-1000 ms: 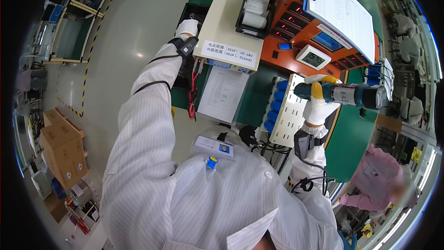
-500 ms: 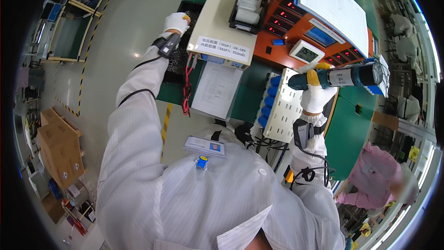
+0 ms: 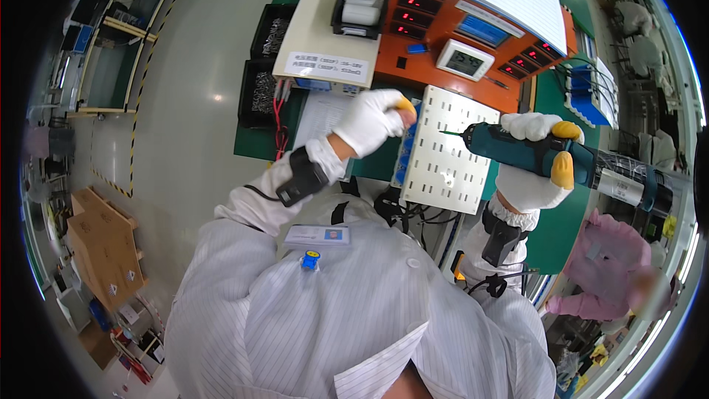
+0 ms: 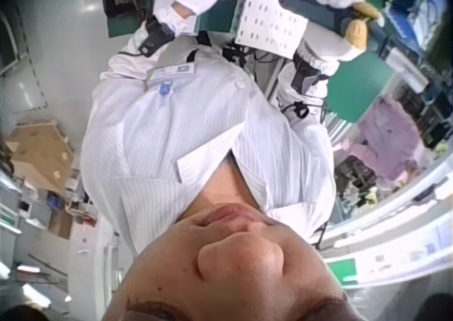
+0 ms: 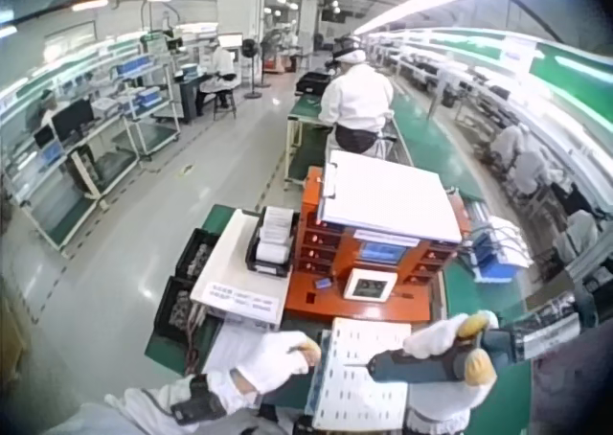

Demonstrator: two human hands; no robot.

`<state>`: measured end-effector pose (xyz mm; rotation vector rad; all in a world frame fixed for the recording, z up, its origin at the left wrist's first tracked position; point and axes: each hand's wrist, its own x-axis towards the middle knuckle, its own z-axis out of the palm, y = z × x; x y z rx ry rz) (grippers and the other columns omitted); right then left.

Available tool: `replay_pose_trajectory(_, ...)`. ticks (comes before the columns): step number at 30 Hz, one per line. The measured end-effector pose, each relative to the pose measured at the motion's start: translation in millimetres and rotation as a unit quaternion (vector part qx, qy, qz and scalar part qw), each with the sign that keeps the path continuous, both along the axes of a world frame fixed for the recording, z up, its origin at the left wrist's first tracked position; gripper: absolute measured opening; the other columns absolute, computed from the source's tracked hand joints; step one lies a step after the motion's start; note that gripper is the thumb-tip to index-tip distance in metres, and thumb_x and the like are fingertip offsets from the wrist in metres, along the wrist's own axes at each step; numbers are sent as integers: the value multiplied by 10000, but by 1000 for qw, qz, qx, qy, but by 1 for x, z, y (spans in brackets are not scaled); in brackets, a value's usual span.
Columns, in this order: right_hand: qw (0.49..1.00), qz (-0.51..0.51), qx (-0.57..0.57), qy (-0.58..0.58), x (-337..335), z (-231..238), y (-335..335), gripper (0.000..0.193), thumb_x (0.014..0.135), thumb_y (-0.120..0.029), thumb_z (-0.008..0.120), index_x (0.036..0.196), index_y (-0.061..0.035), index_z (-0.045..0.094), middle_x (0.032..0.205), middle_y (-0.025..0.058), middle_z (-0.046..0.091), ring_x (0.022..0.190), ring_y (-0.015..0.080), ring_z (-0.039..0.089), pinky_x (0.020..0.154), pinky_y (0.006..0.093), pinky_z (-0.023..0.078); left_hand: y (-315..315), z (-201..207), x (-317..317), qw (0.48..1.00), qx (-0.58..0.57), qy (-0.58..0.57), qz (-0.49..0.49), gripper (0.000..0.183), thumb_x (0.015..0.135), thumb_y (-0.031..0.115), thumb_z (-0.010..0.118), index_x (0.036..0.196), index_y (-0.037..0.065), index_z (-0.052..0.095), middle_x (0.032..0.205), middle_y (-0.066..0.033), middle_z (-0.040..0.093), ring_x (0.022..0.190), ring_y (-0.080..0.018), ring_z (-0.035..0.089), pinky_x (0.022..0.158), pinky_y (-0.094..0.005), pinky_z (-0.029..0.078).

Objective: Assemble and test battery modules by connecting wires and securing components with an electric screwdriver.

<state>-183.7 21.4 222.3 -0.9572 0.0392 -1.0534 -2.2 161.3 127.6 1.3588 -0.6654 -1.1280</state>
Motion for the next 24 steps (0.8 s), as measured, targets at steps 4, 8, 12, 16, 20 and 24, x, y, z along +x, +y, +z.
replay_pose_trajectory(4,1000,19,-1,1,-23,19,-4,436,840,-406,646,983,-9,537,866,149,575,780,298,562,784,479,456,-17,12,-51,982,-50,-179,-35,83,879,68,664,937,12,681,806,-33,652,649,-92,566,625,-225,464)
replay_pose_trajectory(8,1000,-5,-8,-5,-50,29,-10,447,887,-446,571,885,0,541,802,146,572,747,289,549,762,460,440,-43,20,-71,984,24,166,-53,93,893,119,692,923,42,650,827,-17,629,728,-107,568,633,-227,466)
replay_pose_trajectory(12,999,-8,-52,-2,-77,24,-30,452,847,-472,589,943,-35,525,839,105,536,742,256,498,723,429,388,-61,15,-100,884,-36,465,14,101,929,126,643,899,37,607,827,-34,564,749,-111,538,601,-210,448)
replay_pose_trajectory(16,998,2,-67,-13,-95,27,-47,406,879,-449,567,989,-61,520,860,84,523,739,248,476,702,425,367,-78,9,-123,843,-51,535,6,62,922,114,640,921,65,601,930,-15,553,779,-119,528,599,-219,451)
replay_pose_trajectory(20,997,-8,-59,-54,-105,27,-53,380,906,-422,549,1000,-54,532,877,99,550,758,272,509,709,445,382,-91,2,-138,828,-32,560,17,40,932,107,622,936,73,602,955,-22,551,783,-124,523,602,-234,457)
replay_pose_trajectory(24,996,-29,33,-71,-113,26,-63,576,1000,-470,315,821,6,584,777,175,607,724,339,585,825,488,467,-100,6,-153,842,-27,537,47,201,914,275,655,974,85,624,773,-19,576,663,-100,504,614,-244,393)
